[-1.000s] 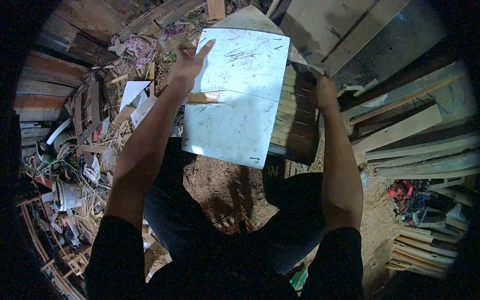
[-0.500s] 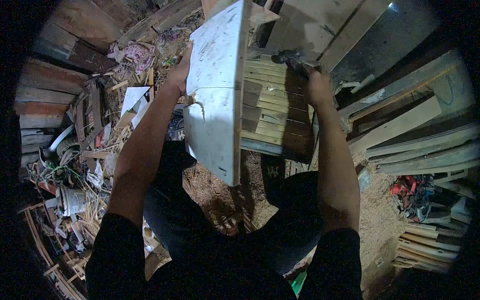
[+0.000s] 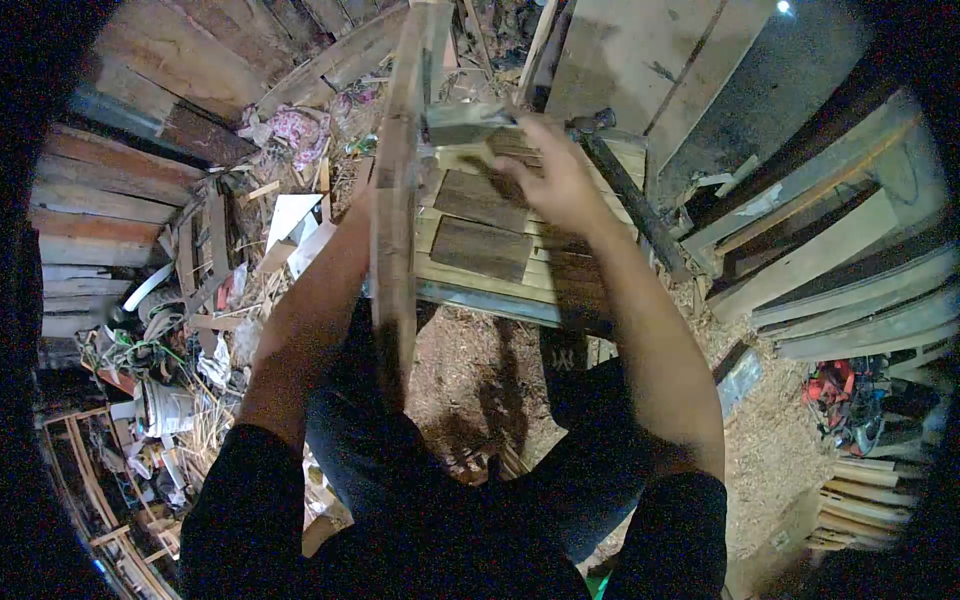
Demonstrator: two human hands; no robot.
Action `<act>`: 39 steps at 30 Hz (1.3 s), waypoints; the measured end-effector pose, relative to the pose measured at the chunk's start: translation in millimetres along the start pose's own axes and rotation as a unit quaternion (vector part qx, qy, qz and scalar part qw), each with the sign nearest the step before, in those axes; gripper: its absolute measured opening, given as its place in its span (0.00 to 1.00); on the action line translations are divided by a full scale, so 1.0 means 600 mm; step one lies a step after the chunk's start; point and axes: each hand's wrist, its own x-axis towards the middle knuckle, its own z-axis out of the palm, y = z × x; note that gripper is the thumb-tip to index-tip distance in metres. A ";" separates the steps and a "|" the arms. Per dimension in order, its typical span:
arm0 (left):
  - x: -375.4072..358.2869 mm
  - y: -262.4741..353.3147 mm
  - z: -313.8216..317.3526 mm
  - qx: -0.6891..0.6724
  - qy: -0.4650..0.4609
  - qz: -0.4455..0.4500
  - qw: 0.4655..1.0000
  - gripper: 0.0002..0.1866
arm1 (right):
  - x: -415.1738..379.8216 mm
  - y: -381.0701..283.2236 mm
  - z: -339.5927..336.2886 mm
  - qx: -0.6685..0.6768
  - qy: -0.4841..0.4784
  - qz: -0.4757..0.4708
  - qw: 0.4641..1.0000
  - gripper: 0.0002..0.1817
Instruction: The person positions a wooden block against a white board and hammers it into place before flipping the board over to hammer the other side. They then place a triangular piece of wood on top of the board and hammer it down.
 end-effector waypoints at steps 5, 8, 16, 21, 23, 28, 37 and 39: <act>0.080 -0.053 -0.091 -0.121 -0.200 -0.036 0.972 0.34 | 0.022 -0.009 0.030 0.100 0.029 -0.004 0.995 0.30; 0.069 -0.055 -0.072 -0.133 -0.193 -0.037 0.971 0.34 | 0.032 -0.007 0.031 0.029 0.059 -0.003 0.998 0.25; 0.067 -0.061 -0.045 -0.156 -0.196 -0.037 0.967 0.34 | 0.037 -0.005 0.021 0.099 0.049 0.023 0.994 0.19; 0.066 -0.064 -0.039 -0.164 -0.194 -0.035 0.966 0.34 | 0.041 -0.004 0.021 0.128 0.059 0.007 0.990 0.20; 0.066 -0.065 -0.036 -0.167 -0.195 -0.037 0.966 0.34 | 0.040 -0.008 0.020 0.083 0.065 0.010 0.994 0.21; 0.065 -0.064 -0.030 -0.170 -0.195 -0.034 0.965 0.34 | 0.037 -0.010 0.024 0.092 0.078 -0.001 0.993 0.21; 0.065 -0.061 -0.027 -0.174 -0.192 -0.032 0.965 0.33 | 0.027 -0.018 0.037 0.134 0.108 0.030 0.985 0.15; 0.066 -0.060 -0.025 -0.174 -0.193 -0.030 0.965 0.33 | 0.026 -0.027 0.035 0.138 0.116 0.027 0.983 0.14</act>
